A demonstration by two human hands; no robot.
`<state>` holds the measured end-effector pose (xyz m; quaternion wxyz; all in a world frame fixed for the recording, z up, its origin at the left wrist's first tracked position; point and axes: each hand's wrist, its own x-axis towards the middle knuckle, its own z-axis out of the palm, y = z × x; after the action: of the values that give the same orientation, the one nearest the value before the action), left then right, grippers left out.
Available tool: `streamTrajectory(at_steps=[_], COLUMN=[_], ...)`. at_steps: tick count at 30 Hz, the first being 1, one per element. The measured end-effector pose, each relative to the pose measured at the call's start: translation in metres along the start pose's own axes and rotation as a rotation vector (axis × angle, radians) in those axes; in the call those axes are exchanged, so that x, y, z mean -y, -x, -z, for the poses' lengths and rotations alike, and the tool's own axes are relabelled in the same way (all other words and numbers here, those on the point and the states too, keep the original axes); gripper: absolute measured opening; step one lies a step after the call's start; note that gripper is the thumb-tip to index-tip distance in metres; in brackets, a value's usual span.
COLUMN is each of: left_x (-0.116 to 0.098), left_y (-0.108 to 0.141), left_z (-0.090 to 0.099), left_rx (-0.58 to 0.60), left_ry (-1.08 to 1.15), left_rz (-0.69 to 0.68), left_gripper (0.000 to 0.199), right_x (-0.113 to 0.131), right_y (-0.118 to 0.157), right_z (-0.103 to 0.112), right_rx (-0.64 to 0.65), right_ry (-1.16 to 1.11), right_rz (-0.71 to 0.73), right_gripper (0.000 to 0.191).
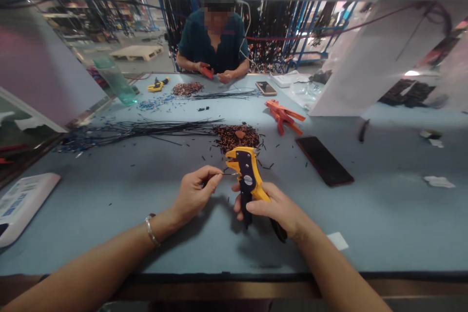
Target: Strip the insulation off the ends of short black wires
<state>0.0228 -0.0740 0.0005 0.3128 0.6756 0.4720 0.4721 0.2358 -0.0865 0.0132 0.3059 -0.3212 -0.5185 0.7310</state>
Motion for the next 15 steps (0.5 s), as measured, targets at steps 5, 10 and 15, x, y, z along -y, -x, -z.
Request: streamTrajectory(at_steps=[5, 10, 15], left_x=[0.000, 0.002, 0.007], left_y=[0.000, -0.001, -0.002], left_z=[0.001, 0.001, 0.001], left_rx=[0.040, 0.013, 0.019], left_ry=[0.057, 0.111, 0.252], left_rz=[0.035, 0.074, 0.092], left_gripper=[0.021, 0.025, 0.032], right_x=[0.013, 0.029, 0.020], right_y=[-0.008, -0.018, -0.029], right_z=[-0.003, -0.018, -0.032], right_rx=[-0.064, -0.106, -0.263], right_ry=[0.270, 0.677, 1.054], right_rz=[-0.023, -0.048, 0.131], right_gripper=[0.037, 0.018, 0.030])
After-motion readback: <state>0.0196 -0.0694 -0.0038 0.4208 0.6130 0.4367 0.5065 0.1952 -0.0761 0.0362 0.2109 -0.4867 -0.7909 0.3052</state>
